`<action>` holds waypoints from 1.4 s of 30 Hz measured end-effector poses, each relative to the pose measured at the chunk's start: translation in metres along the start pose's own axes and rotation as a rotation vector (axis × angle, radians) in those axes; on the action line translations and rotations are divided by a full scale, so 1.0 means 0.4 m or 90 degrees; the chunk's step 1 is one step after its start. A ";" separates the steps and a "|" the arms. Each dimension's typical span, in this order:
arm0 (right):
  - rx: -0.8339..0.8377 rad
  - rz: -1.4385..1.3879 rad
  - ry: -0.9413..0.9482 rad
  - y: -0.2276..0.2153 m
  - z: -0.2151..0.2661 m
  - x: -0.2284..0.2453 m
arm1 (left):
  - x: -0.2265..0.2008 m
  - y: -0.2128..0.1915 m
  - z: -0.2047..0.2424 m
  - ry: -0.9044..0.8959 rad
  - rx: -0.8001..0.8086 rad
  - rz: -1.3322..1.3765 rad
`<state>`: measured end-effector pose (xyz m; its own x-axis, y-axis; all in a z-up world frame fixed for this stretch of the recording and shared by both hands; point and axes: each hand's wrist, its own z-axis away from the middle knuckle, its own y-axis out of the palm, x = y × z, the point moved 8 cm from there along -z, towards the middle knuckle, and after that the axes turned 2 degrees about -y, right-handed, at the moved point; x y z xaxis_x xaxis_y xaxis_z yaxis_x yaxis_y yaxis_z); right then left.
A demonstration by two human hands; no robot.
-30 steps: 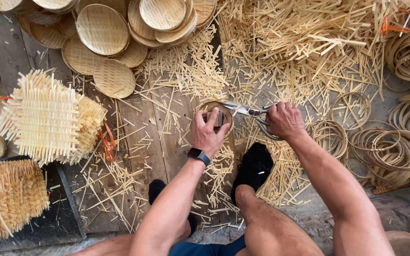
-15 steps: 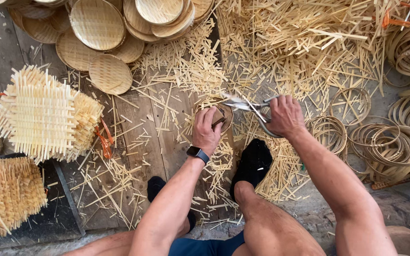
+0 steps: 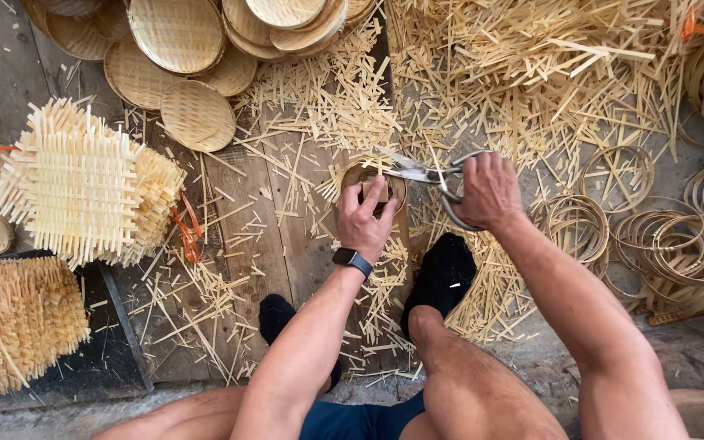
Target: The person constructs small bamboo baskets by weaving thin strips around a base and trimming excess material using shears.
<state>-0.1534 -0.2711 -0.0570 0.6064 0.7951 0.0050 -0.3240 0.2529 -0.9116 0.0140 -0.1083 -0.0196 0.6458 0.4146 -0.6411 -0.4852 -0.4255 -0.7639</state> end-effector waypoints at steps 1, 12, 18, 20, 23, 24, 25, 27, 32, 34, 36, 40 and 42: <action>0.006 0.008 0.004 0.001 -0.011 0.018 | 0.000 0.002 -0.003 0.013 0.012 -0.001; -0.014 -0.012 -0.009 0.030 0.004 -0.018 | 0.065 0.026 -0.003 -0.008 0.084 0.051; 0.002 0.013 -0.021 0.051 -0.021 0.013 | 0.045 0.021 -0.016 0.054 0.181 0.092; 0.094 -0.007 0.008 0.094 0.000 -0.038 | 0.038 0.016 -0.017 0.075 0.177 0.060; 0.088 -0.017 0.016 0.071 0.017 -0.037 | 0.037 0.025 -0.009 0.080 0.193 0.060; 0.060 -0.017 0.010 0.048 0.013 -0.021 | 0.041 0.026 -0.008 0.077 0.200 0.067; 0.028 -0.012 -0.006 0.026 0.003 0.000 | 0.045 0.035 -0.006 0.079 0.228 0.064; -0.038 -0.007 -0.035 0.003 -0.015 0.035 | 0.055 0.053 -0.007 0.084 0.286 0.056; 0.134 -0.026 0.009 0.106 0.001 -0.046 | 0.021 0.012 -0.002 0.045 0.229 0.011; 0.167 -0.014 0.012 0.109 0.014 -0.056 | 0.002 0.001 -0.001 0.000 0.226 0.028; 0.140 -0.009 0.009 0.075 0.018 -0.045 | -0.006 0.004 -0.001 -0.021 0.227 0.041; -0.020 0.006 -0.051 0.014 -0.011 0.027 | 0.008 0.030 0.007 0.039 0.202 -0.018; 0.060 0.026 -0.035 0.068 -0.037 0.029 | 0.023 0.045 0.011 0.044 0.205 -0.024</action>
<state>-0.1443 -0.2631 -0.0880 0.5511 0.8344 -0.0058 -0.4154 0.2684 -0.8691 0.0086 -0.1088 -0.0394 0.7003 0.3650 -0.6135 -0.6144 -0.1294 -0.7783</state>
